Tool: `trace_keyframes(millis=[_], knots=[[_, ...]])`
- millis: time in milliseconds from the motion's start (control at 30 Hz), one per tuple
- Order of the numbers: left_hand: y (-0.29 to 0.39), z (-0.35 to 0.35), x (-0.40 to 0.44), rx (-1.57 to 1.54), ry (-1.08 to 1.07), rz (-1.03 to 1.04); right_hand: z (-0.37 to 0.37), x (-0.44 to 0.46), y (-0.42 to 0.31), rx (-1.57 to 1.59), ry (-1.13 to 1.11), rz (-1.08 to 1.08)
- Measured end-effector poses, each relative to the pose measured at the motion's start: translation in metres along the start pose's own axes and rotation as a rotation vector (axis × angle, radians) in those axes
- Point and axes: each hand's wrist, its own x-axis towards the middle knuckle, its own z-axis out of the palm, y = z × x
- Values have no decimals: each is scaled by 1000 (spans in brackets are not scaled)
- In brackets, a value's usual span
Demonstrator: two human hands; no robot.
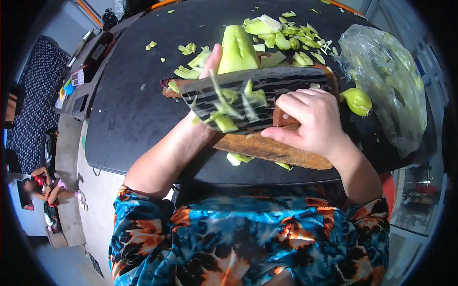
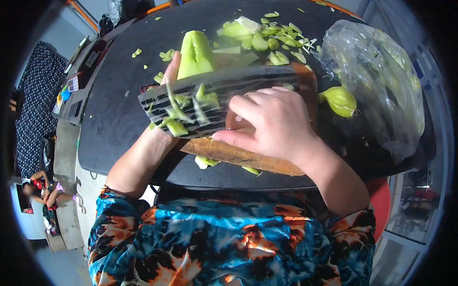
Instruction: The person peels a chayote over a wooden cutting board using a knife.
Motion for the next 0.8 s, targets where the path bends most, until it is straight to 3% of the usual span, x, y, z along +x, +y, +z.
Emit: trace_keyframes(millis=[100,233,300,367,500,667,800], knots=[[-3,5,-1,23,-49,-8,1,-2,1,-30,2,9],[-14,17,-4,381,213,148,2,0,3,-111,33,32],[-21,21,-5,470,309,267,2,0,15,-151,27,200],[-19,26,-5,511,343,207,-4,3,36,-96,99,508],[-23,26,-7,410,288,160,-23,0,97,-264,320,718],[-8,10,-8,160,64,99,-29,-2,86,-96,390,662],[-9,13,-5,188,331,229,-22,0,51,160,205,510]])
